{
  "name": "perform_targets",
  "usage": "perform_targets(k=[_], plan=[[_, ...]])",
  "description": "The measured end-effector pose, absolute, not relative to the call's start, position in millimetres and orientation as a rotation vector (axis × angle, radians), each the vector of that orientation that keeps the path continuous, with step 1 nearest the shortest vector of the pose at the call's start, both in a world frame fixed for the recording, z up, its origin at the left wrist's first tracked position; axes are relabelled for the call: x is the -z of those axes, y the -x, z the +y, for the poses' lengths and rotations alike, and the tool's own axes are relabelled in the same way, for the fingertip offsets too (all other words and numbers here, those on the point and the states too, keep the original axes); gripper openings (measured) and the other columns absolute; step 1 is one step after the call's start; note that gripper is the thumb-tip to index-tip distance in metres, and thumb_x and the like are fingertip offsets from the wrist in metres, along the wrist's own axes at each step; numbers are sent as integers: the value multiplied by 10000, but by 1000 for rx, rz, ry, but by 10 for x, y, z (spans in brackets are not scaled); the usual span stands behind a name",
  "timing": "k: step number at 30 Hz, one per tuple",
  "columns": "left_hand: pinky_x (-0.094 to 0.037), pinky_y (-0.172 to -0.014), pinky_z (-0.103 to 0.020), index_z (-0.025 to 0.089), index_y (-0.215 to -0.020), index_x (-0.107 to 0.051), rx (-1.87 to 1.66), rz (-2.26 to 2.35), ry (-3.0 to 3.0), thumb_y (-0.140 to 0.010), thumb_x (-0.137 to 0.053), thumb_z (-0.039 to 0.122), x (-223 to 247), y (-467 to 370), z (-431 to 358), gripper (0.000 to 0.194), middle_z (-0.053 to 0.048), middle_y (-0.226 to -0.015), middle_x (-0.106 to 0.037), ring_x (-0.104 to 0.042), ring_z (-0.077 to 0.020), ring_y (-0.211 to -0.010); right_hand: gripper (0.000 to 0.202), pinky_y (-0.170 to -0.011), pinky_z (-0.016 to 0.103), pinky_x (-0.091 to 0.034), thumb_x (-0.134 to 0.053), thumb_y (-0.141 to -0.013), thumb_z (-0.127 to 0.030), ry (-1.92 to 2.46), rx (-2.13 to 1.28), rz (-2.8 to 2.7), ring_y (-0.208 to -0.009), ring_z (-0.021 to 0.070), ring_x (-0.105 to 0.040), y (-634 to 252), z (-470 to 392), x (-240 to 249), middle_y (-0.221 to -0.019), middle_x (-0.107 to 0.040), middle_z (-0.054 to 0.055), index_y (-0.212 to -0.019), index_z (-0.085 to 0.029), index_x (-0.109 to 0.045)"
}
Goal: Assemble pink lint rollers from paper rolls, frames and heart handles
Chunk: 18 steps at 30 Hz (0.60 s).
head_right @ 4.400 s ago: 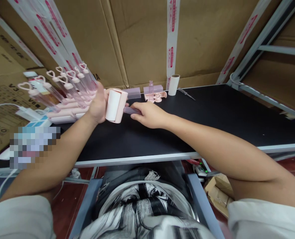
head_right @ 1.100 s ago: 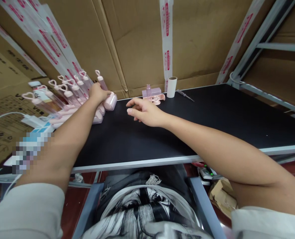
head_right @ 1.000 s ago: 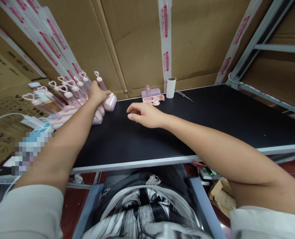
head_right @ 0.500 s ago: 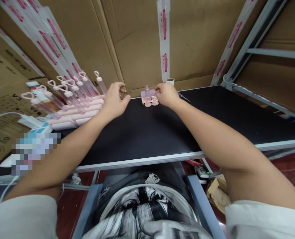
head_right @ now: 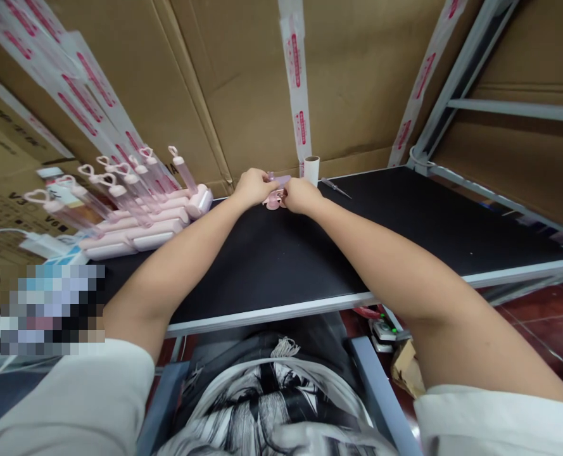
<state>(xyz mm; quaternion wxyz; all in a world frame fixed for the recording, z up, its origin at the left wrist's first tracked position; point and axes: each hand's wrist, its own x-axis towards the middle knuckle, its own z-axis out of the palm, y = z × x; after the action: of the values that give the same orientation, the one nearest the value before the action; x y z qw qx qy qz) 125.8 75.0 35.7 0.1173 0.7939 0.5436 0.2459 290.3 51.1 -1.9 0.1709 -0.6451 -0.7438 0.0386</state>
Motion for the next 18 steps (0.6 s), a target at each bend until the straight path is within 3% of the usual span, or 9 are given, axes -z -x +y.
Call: perform_targets(k=[7, 13, 18], plan=[[-541, -847, -420, 192, -736, -738, -687, 1538, -2439, -871, -753, 402, -360, -980, 644, 249, -120, -827, -776, -710, -286, -863, 132, -751, 365, -486, -757, -931, -251, 1811, -197, -2218, -882, 298, -743, -2809, 380, -86, -929, -813, 179, -915, -147, -837], [-432, -682, -361, 200, -792, -763, -705, 1446, -2370, -873, -728, 484, -315, -609, 210, 298, -58, -770, -765, -664, -235, -748, 227, -672, 317, -398, -750, -970, -312, 1663, -275, -2356, -745, 205, -660, -2633, 171, -99, -801, -770, 90, -789, -176, -776], [-427, -672, -349, 202, -805, -731, -746, 1409, -2278, -837, -758, 501, -303, -321, -182, 301, -32, -760, -750, -627, -202, -709, 170, -640, 304, -367, -751, -935, -244, 1502, -398, -2432, -672, 165, -590, -2436, -84, -102, -713, -702, 33, -777, -187, -726]])
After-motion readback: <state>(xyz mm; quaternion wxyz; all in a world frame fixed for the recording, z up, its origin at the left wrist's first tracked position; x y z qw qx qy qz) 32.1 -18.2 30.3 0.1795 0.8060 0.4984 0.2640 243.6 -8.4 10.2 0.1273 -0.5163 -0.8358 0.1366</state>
